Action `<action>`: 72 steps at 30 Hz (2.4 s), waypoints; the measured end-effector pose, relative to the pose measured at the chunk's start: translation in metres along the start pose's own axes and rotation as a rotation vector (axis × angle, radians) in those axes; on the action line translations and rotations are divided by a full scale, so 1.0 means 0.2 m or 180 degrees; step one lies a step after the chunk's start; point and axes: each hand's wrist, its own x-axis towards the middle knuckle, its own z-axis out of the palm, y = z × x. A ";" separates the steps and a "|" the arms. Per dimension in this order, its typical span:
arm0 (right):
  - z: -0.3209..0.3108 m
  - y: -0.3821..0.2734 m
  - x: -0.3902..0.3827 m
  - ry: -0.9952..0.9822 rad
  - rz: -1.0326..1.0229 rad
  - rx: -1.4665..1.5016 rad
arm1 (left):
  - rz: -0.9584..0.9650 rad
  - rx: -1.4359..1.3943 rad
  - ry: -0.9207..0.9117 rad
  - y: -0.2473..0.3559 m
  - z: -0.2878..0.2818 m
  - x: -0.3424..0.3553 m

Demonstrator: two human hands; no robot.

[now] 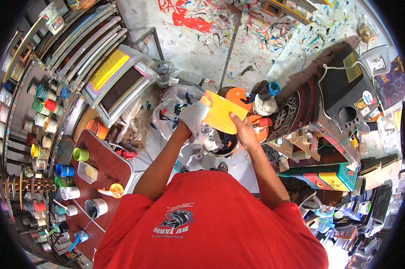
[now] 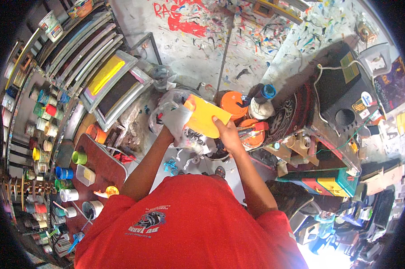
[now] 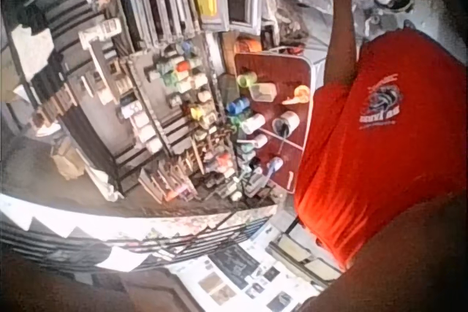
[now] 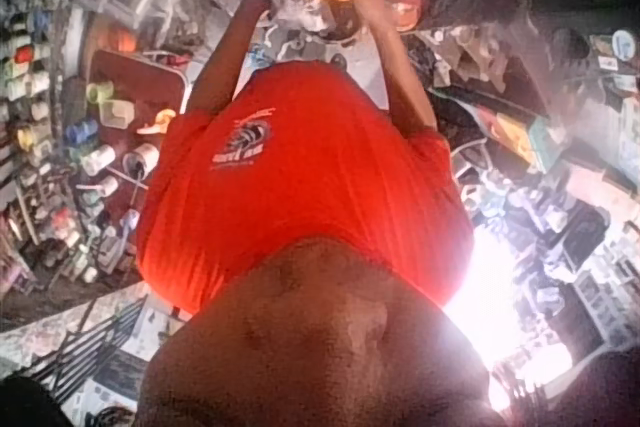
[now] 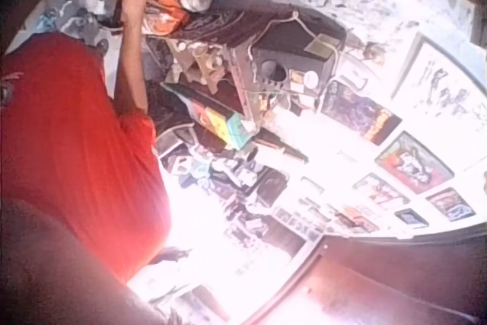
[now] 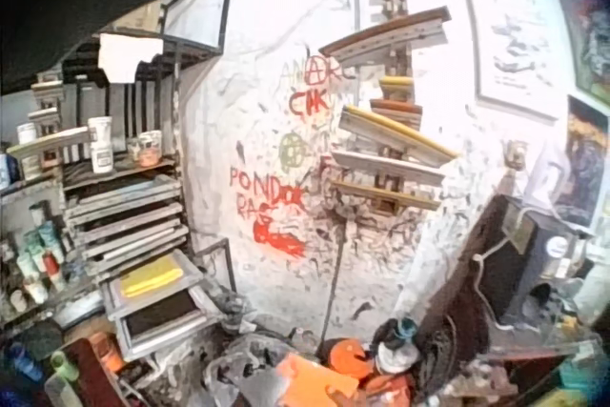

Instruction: The person organizes ink containers on a shelf, mixes ink in various containers on a table using a stick and a scraper, and wipes the scraper with a cloth.

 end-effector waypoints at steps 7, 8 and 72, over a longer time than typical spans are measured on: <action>0.09 0.21 -0.05 0.0192 -0.0769 0.0125 | -0.1969 -0.2289 0.0818 0.16 0.20 0.01; 0.14 0.21 -0.03 0.0926 -0.1177 -0.0213 | -0.1295 -0.1354 0.0854 0.17 0.20 0.01; 0.36 0.02 0.03 0.0139 -0.0889 0.0322 | -0.1461 0.0156 0.0691 0.30 -0.10 0.04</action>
